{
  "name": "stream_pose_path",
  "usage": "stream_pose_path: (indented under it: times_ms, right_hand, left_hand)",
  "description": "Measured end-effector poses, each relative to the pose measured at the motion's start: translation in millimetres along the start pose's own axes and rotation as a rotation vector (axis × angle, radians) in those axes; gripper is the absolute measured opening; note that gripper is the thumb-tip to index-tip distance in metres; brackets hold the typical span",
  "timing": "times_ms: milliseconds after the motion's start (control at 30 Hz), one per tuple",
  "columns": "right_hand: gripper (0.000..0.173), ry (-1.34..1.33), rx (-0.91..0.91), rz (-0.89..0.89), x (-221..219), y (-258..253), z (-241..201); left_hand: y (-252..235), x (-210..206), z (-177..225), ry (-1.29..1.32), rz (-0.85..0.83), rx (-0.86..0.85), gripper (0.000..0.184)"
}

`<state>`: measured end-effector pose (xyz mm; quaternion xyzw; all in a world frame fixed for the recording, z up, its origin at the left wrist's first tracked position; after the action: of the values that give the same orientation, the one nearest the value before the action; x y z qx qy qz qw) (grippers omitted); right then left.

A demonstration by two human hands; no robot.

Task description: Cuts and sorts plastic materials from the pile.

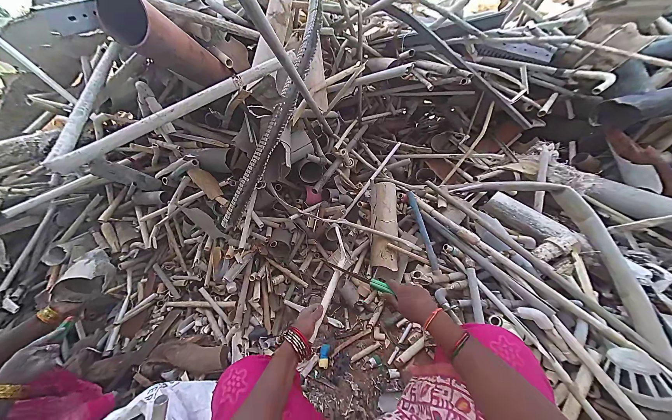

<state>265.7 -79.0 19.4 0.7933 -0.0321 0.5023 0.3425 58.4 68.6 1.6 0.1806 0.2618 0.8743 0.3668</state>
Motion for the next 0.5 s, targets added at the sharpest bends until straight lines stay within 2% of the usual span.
stream_pose_path:
  times_ms: [33, 67, 167, 233, 300, 333, 367, 433, 467, 500]
  right_hand:
    - [0.051, 0.006, -0.068, 0.036, 4, 2, 0]
    - [0.052, -0.004, -0.061, 0.039, 3, 5, -3]
    - [0.052, -0.022, 0.151, -0.047, -13, -1, -9]
    - [0.053, -0.001, 0.011, -0.032, -6, -5, -6]
    - [0.053, -0.077, -0.141, 0.1, 19, -1, -1]
    - [0.053, -0.168, -0.128, 0.244, 33, 7, -1]
    - [0.052, -0.283, -0.039, 0.488, 44, 19, -2]
    - [0.052, -0.476, 0.226, 1.125, 46, 41, -8]
    - [0.056, -0.563, 0.32, 1.313, 37, 43, -9]
    - [0.058, -0.626, 0.366, 1.362, 22, 40, -9]
  left_hand:
    - [0, -1, 0, 0.045, -0.011, -0.009, 0.03]
    - [1, -3, -1, 0.09, -0.016, -0.011, 0.031]
    - [1, -5, 5, 0.189, 0.016, -0.009, 0.029]
    - [0, -4, 1, 0.132, 0.004, -0.005, 0.032]
    - [-1, -5, -1, 0.06, -0.019, 0.002, 0.033]
    - [-4, -5, -1, 0.037, -0.027, 0.001, 0.032]
    - [-7, -6, -1, 0.021, -0.031, 0.013, 0.032]
    - [-13, -6, -4, -0.029, -0.026, 0.037, 0.034]
    - [-16, -6, -5, -0.046, -0.022, 0.042, 0.037]
    - [-16, -5, -8, -0.058, -0.017, 0.047, 0.039]
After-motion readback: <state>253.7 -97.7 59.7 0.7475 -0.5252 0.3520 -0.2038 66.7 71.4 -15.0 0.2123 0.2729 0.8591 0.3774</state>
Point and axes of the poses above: each hand's wrist, its own y-axis away from the middle knuckle, its own x-axis out of the back of the hand, z = x × y, the point moved 5 cm from there along -y, towards the middle knuckle, and after that the axes turned 3 degrees about y, right-handed, at the moved point
